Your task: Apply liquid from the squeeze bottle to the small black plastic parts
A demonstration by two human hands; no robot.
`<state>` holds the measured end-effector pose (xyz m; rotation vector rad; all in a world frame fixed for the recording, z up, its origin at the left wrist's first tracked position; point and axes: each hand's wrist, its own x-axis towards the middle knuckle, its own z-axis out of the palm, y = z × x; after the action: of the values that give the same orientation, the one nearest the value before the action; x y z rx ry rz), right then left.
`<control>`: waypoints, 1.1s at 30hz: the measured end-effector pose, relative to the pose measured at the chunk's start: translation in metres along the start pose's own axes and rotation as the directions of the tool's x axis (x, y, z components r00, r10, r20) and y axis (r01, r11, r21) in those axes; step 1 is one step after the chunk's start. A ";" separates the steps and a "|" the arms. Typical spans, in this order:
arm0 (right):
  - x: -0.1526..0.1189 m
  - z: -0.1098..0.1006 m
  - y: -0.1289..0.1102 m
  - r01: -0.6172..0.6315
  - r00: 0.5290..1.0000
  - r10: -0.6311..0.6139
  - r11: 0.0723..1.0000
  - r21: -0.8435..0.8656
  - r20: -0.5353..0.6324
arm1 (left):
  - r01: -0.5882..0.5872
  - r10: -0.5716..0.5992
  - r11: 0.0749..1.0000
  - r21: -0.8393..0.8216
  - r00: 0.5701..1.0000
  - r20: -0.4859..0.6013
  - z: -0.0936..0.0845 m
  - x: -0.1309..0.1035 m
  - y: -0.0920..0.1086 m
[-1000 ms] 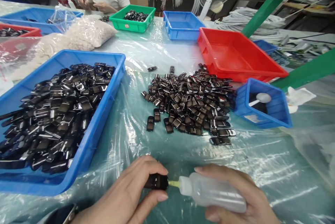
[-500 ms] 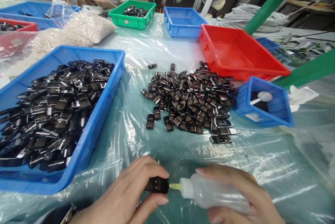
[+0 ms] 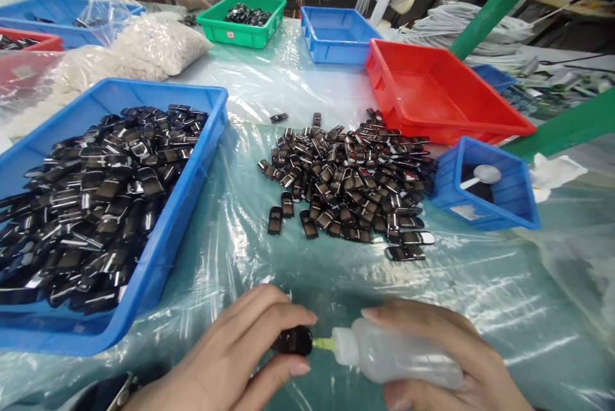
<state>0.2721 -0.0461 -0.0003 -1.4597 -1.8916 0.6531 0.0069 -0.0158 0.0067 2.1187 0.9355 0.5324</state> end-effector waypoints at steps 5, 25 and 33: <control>-0.011 0.004 0.009 -0.051 0.998 0.051 0.999 -0.003 0.036 | 0.001 -0.002 0.998 -0.062 1.000 -0.031 0.004 0.003 -0.003; -0.003 -0.001 0.003 0.040 0.997 -0.036 0.997 -0.059 0.065 | 0.012 -0.012 0.998 -0.063 1.000 0.000 0.001 -0.003 0.001; -0.009 -0.002 0.007 0.005 0.995 0.004 0.996 -0.090 0.099 | 0.060 -0.062 0.997 -0.055 0.998 -0.027 0.003 -0.004 0.001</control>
<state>0.2794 -0.0528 -0.0057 -1.5077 -2.0214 0.6586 0.0061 -0.0209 0.0049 2.0320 0.9875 0.5520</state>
